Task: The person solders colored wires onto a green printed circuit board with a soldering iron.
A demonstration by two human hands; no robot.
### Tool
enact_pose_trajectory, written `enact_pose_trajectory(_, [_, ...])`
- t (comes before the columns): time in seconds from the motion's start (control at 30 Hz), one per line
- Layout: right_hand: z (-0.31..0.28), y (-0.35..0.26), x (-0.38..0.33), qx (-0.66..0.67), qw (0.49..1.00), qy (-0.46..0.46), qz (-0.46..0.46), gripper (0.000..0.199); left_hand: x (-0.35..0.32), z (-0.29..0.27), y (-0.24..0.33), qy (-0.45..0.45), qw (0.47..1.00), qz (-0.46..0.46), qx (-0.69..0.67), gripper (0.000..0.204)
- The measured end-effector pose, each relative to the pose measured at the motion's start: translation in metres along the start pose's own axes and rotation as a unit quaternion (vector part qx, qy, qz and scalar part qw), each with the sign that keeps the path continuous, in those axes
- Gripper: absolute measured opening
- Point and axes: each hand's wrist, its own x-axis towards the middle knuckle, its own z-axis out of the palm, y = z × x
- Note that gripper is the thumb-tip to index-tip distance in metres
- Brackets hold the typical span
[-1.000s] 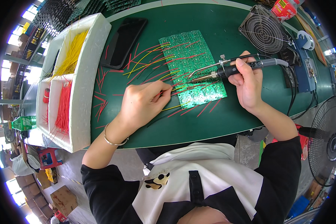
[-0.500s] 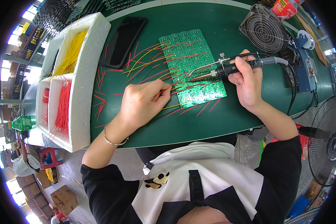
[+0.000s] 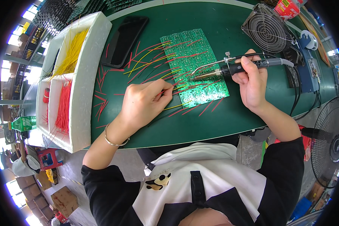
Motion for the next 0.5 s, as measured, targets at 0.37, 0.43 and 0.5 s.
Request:
enact_pose_trajectory(0.37, [-0.0003,0.0024,-0.0002,-0.013,1.0,-0.013,0.013,0.014,0.0006,-0.0001,0.0007,0.004,1.0,0.0,0.005,0.012])
enact_pose_trajectory(0.43, [0.0001,0.0025,-0.0003,-0.017,1.0,-0.012,0.014,0.014,0.0,0.0005,-0.0011,0.004,1.0,0.012,-0.005,0.009])
enact_pose_trajectory(0.5, [-0.0001,0.0028,-0.0002,-0.02,1.0,-0.01,0.014,0.014,0.0,0.0008,-0.0005,0.004,1.0,0.012,-0.004,0.009])
